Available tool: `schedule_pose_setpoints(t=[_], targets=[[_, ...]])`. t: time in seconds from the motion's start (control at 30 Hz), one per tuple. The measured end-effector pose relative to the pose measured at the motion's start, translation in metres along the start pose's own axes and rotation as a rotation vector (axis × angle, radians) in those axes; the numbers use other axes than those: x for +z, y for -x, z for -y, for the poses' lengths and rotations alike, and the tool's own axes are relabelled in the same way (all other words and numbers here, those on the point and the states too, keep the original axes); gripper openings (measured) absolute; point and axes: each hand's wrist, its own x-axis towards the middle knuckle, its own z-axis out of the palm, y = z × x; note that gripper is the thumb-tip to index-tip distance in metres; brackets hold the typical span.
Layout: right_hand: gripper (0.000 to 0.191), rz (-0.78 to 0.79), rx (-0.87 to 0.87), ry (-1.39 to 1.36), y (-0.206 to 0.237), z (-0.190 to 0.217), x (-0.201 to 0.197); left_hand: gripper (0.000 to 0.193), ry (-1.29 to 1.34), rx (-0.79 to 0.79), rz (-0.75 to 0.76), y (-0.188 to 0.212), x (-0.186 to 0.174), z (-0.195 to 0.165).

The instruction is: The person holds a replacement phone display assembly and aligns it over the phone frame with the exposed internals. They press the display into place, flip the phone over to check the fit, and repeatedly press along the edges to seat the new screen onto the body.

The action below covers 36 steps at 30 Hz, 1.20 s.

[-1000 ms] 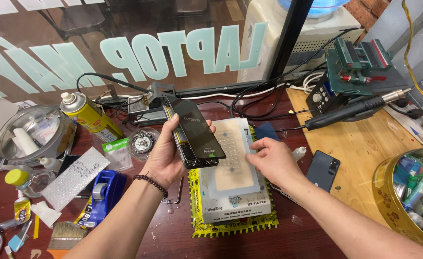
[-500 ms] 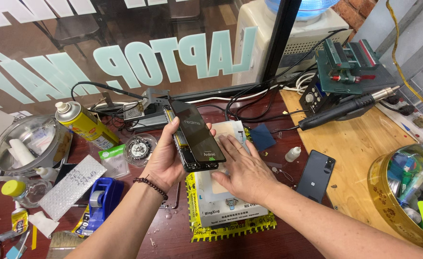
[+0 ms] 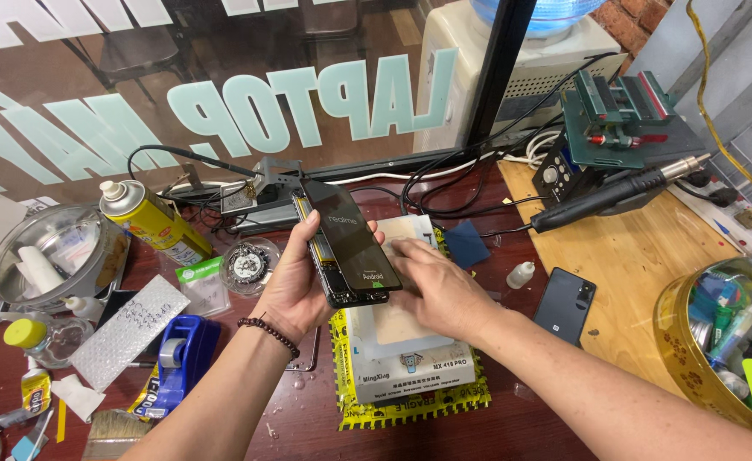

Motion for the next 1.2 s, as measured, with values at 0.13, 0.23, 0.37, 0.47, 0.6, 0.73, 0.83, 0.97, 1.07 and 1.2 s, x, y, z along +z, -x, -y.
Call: schedule_pose_setpoints(t=[0.13, 0.23, 0.37, 0.47, 0.6, 0.73, 0.83, 0.97, 1.07, 1.2], targets=[[0.056, -0.030, -0.004, -0.033, 0.003, -0.002, 0.005, 0.056, -0.008, 0.010, -0.020, -0.002, 0.001, 0.003], [0.060, -0.035, -0.002, -0.046, 0.006, -0.002, 0.006, 0.056, -0.007, 0.007, -0.012, -0.002, 0.003, 0.006], [0.056, -0.080, -0.039, -0.074, 0.007, -0.001, 0.005, 0.056, -0.020, 0.005, 0.003, -0.003, 0.005, 0.007], [0.032, -0.084, -0.057, -0.040, 0.008, 0.000, 0.000, 0.057, -0.035, 0.009, 0.004, -0.003, 0.007, 0.006], [0.024, -0.185, -0.131, 0.183, 0.012, 0.005, 0.001, 0.059, -0.047, 0.013, 0.014, -0.004, 0.010, 0.005], [0.026, -0.266, -0.142, 0.233, 0.016, 0.010, 0.005, 0.059, -0.065, 0.016, 0.023, -0.003, 0.010, 0.004], [0.025, -0.241, -0.077, 0.197, 0.016, 0.011, 0.006, 0.059, -0.063, 0.021, 0.010, -0.003, 0.009, 0.004], [0.026, -0.215, -0.040, 0.163, 0.017, 0.012, 0.005, 0.061, -0.039, 0.002, 0.013, -0.003, 0.008, 0.005], [0.025, -0.231, -0.034, 0.157, 0.018, 0.014, 0.006, 0.059, -0.020, -0.003, 0.018, -0.002, 0.007, 0.006], [0.025, -0.221, -0.021, 0.154, 0.018, 0.015, 0.005, 0.056, -0.042, 0.013, 0.007, -0.001, 0.009, 0.008]])
